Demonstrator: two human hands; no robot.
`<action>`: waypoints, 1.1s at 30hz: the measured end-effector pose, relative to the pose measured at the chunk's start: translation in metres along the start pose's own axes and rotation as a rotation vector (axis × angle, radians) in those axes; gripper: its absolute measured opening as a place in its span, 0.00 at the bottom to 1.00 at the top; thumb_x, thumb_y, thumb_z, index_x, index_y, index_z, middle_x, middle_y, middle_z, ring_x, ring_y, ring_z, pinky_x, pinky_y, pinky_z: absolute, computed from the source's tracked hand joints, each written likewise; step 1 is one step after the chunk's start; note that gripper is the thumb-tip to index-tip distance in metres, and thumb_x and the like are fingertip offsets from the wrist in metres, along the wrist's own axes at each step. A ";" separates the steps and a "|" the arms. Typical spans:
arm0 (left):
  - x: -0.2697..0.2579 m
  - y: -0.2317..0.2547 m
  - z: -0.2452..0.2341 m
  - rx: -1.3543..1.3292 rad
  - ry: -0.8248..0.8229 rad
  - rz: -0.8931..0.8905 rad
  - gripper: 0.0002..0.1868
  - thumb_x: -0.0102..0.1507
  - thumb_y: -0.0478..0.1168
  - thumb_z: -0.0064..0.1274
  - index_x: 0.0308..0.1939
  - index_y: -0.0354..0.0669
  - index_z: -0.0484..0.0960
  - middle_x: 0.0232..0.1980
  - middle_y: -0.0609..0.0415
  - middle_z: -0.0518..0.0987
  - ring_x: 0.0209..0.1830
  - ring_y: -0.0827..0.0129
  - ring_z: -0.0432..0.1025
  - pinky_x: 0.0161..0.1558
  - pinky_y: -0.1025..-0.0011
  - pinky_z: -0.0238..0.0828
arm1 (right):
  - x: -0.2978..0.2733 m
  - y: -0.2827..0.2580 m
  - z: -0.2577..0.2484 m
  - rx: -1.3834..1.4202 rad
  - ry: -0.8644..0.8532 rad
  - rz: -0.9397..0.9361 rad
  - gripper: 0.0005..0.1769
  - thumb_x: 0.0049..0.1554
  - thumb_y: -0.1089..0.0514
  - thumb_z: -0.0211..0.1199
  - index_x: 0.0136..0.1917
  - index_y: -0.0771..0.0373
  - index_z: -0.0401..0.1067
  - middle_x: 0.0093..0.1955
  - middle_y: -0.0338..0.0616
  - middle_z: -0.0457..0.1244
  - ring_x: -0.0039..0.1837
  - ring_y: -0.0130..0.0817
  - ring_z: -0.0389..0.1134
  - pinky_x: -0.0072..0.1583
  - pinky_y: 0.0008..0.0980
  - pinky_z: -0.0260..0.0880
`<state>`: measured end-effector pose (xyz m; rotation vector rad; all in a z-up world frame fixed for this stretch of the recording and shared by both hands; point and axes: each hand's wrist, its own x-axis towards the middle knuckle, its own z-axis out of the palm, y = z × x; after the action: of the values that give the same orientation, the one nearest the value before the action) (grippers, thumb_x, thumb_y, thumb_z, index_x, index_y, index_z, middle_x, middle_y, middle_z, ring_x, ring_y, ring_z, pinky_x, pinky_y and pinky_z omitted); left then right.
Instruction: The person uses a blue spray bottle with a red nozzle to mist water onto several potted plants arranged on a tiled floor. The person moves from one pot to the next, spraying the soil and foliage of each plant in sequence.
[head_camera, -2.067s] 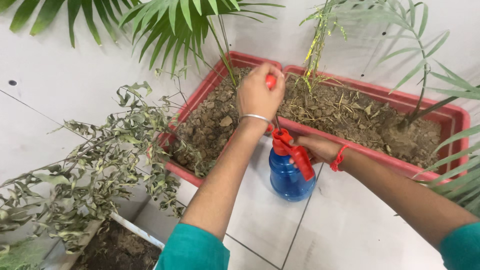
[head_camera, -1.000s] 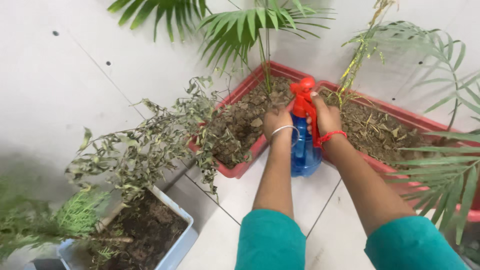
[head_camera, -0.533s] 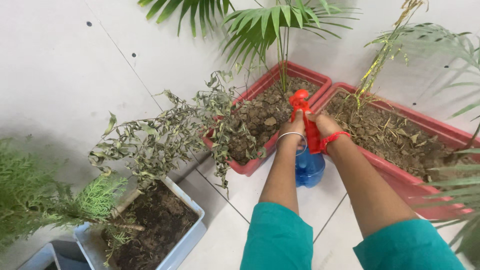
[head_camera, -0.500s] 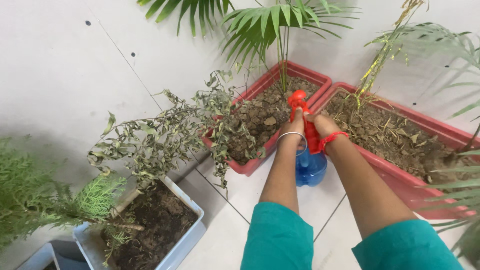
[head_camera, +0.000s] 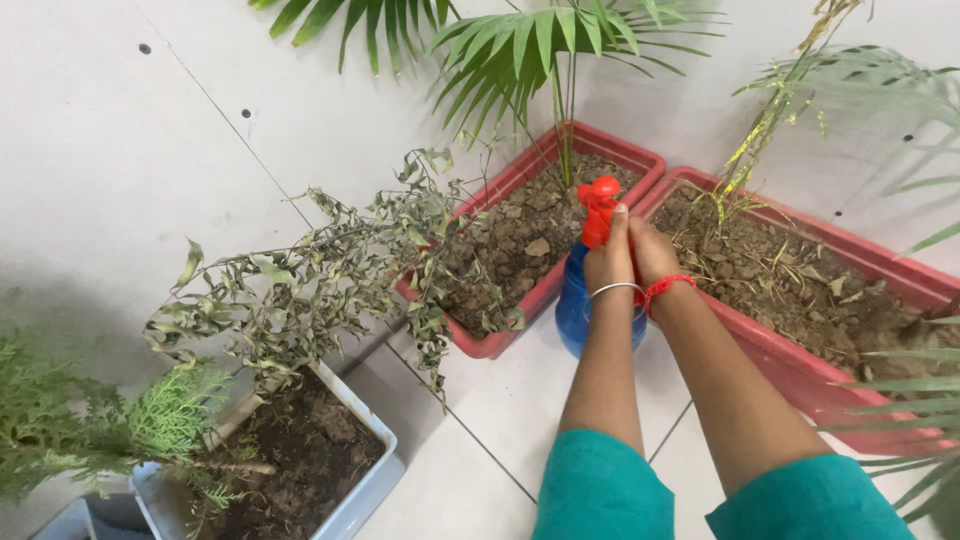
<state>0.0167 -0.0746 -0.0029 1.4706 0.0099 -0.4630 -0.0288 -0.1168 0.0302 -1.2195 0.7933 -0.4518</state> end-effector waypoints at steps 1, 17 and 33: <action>-0.001 -0.001 0.003 -0.115 0.005 -0.003 0.45 0.57 0.73 0.54 0.49 0.28 0.85 0.47 0.38 0.84 0.48 0.55 0.79 0.50 0.62 0.72 | 0.012 0.009 -0.004 -0.004 -0.026 -0.047 0.25 0.60 0.42 0.58 0.52 0.68 0.75 0.49 0.49 0.69 0.47 0.37 0.69 0.49 0.40 0.68; -0.030 0.009 0.001 -0.016 0.066 -0.131 0.39 0.49 0.66 0.63 0.51 0.38 0.85 0.52 0.44 0.85 0.53 0.57 0.80 0.55 0.63 0.73 | 0.056 0.071 -0.022 0.247 -0.037 0.067 0.34 0.61 0.31 0.50 0.59 0.63 0.72 0.51 0.50 0.68 0.47 0.40 0.71 0.47 0.43 0.72; 0.003 -0.020 0.019 -0.428 0.102 -0.145 0.31 0.51 0.54 0.72 0.45 0.29 0.87 0.45 0.47 0.87 0.40 0.69 0.79 0.44 0.71 0.75 | 0.082 0.080 -0.033 -0.030 -0.007 -0.102 0.25 0.58 0.51 0.55 0.56 0.77 0.73 0.49 0.58 0.70 0.47 0.42 0.73 0.47 0.43 0.73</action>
<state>0.0081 -0.0946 -0.0200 1.0737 0.2821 -0.4695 -0.0076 -0.1700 -0.0742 -1.2927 0.7367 -0.5198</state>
